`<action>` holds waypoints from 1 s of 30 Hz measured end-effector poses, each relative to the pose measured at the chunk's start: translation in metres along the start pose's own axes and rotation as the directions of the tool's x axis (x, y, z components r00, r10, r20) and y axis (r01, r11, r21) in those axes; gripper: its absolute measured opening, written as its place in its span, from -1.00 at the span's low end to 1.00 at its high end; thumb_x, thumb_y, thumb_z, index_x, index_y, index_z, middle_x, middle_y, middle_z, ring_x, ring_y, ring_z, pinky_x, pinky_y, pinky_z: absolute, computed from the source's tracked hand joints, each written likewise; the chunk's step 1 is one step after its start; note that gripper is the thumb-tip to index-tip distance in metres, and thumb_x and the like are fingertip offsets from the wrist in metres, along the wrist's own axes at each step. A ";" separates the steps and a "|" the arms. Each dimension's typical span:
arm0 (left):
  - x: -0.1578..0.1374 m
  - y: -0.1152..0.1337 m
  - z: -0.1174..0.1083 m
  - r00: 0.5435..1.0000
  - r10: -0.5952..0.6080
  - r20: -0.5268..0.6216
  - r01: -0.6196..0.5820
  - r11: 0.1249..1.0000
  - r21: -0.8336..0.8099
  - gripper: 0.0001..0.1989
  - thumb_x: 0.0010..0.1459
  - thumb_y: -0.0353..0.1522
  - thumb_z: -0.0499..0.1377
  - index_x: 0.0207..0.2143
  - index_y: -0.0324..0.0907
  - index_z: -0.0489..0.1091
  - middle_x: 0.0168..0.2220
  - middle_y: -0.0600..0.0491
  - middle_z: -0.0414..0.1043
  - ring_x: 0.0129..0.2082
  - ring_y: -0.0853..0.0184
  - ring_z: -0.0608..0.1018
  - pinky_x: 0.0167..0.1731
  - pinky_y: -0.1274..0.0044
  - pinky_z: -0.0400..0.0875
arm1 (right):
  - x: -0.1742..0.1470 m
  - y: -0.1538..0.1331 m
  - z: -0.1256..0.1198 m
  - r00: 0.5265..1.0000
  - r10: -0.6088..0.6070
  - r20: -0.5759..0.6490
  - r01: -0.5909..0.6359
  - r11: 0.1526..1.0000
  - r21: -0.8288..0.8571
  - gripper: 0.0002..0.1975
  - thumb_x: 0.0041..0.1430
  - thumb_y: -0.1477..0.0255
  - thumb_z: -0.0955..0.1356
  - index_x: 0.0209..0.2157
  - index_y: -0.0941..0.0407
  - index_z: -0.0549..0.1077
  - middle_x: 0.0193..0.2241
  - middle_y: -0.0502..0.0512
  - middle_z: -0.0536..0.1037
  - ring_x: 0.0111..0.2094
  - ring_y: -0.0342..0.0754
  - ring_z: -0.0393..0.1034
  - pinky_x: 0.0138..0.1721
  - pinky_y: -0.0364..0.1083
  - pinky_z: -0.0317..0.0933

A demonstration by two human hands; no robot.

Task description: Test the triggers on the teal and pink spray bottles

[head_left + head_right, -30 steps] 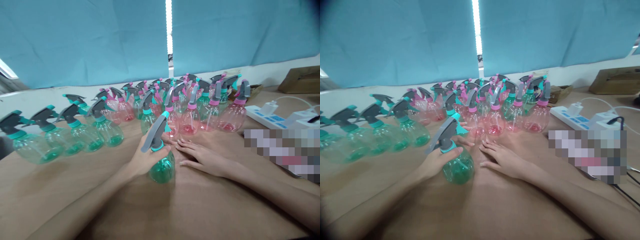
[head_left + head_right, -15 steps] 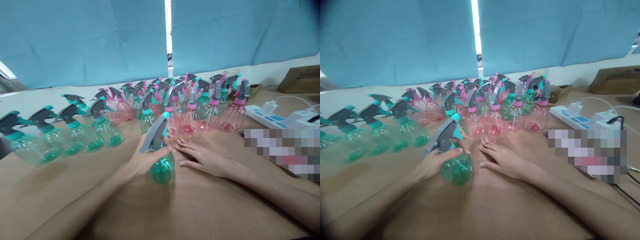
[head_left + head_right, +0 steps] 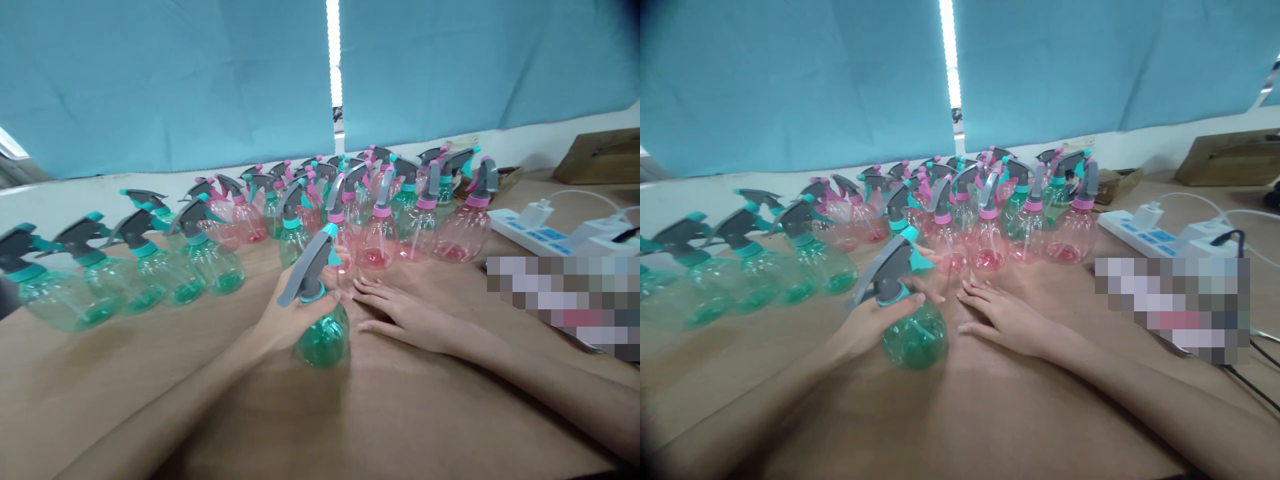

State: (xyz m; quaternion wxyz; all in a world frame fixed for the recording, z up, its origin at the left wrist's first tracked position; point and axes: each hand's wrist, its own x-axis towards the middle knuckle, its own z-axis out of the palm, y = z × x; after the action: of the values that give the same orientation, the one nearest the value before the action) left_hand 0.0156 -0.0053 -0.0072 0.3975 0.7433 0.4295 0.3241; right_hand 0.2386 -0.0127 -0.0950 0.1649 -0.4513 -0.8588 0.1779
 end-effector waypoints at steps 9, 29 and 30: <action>0.002 0.004 0.000 0.999 0.021 -0.027 -0.019 0.996 0.091 -0.79 0.05 -0.27 0.15 -0.28 -0.16 0.44 -0.37 0.00 0.47 -0.32 0.19 0.50 -0.15 0.25 0.40 | -0.001 0.002 0.001 1.000 -0.016 -0.014 0.016 1.000 0.014 -0.31 0.25 0.00 0.18 0.30 0.05 0.07 0.32 0.10 0.04 0.33 0.14 -0.15 0.28 0.18 -0.14; 0.003 -0.001 0.001 0.996 0.082 -0.046 -0.079 0.995 0.062 -0.86 0.07 -0.27 0.17 -0.33 -0.12 0.43 -0.49 0.08 0.39 -0.31 0.20 0.49 -0.13 0.25 0.40 | 0.000 0.000 0.000 1.000 -0.007 0.001 0.007 1.000 0.004 -0.29 0.25 -0.01 0.18 0.31 0.04 0.05 0.32 0.11 0.04 0.33 0.13 -0.14 0.28 0.18 -0.13; 0.003 -0.001 0.001 0.995 0.086 -0.045 -0.084 0.995 0.062 -0.87 0.07 -0.27 0.17 -0.34 -0.12 0.42 -0.49 0.08 0.39 -0.31 0.20 0.49 -0.12 0.25 0.39 | 0.000 0.000 0.000 1.000 -0.012 -0.009 0.012 1.000 0.010 -0.30 0.25 0.00 0.18 0.31 0.03 0.05 0.32 0.10 0.05 0.32 0.14 -0.14 0.28 0.19 -0.13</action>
State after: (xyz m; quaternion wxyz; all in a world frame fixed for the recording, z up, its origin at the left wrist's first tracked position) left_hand 0.0172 -0.0029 -0.0082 0.3504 0.7645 0.4164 0.3454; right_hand 0.2384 -0.0125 -0.0948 0.1719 -0.4459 -0.8599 0.1792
